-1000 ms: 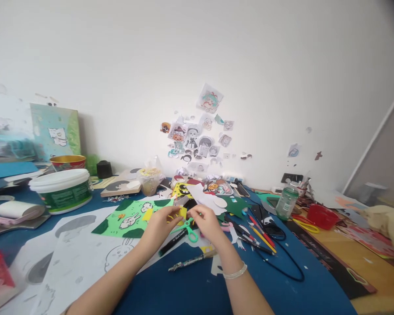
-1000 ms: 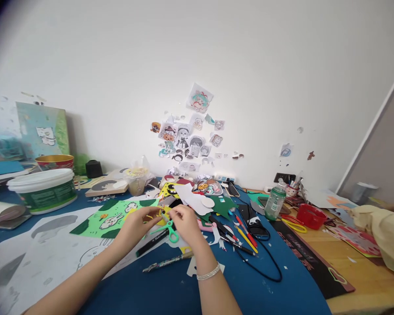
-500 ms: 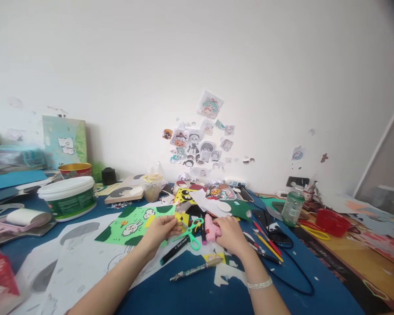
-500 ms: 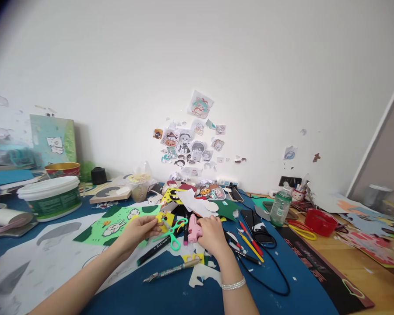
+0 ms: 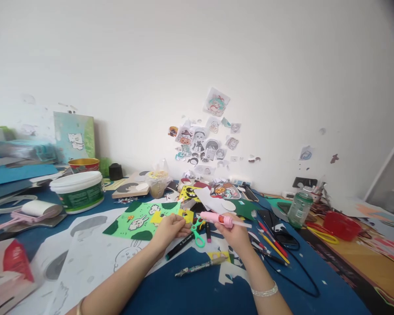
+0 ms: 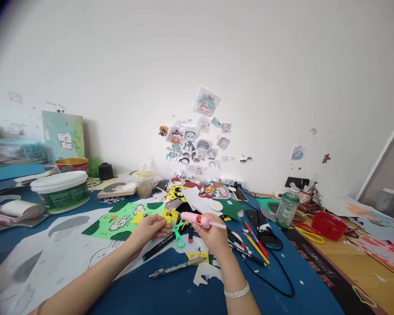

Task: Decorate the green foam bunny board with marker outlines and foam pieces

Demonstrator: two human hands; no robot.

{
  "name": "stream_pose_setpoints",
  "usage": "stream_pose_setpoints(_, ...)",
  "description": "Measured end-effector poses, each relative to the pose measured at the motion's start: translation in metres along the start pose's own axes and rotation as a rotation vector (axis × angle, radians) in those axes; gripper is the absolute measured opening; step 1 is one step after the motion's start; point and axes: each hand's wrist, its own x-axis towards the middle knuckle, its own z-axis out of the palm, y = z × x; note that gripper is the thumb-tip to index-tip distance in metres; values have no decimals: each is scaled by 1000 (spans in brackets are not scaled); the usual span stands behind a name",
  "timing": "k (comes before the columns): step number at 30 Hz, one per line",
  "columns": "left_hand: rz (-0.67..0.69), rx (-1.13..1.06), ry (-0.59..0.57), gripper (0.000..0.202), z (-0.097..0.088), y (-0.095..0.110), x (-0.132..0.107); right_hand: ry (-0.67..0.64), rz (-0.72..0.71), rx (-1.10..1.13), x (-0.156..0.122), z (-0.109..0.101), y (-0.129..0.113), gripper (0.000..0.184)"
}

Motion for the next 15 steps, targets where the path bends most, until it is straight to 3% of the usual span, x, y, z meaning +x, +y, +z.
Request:
stream_pose_setpoints(5, -6, 6, -35, 10, 5, 4, -5, 32, 96, 233, -2, 10, -3, 34)
stream_pose_setpoints(15, -40, -33, -60, 8, 8, 9, -10, 15, 171, 211, 0, 7, -8, 39)
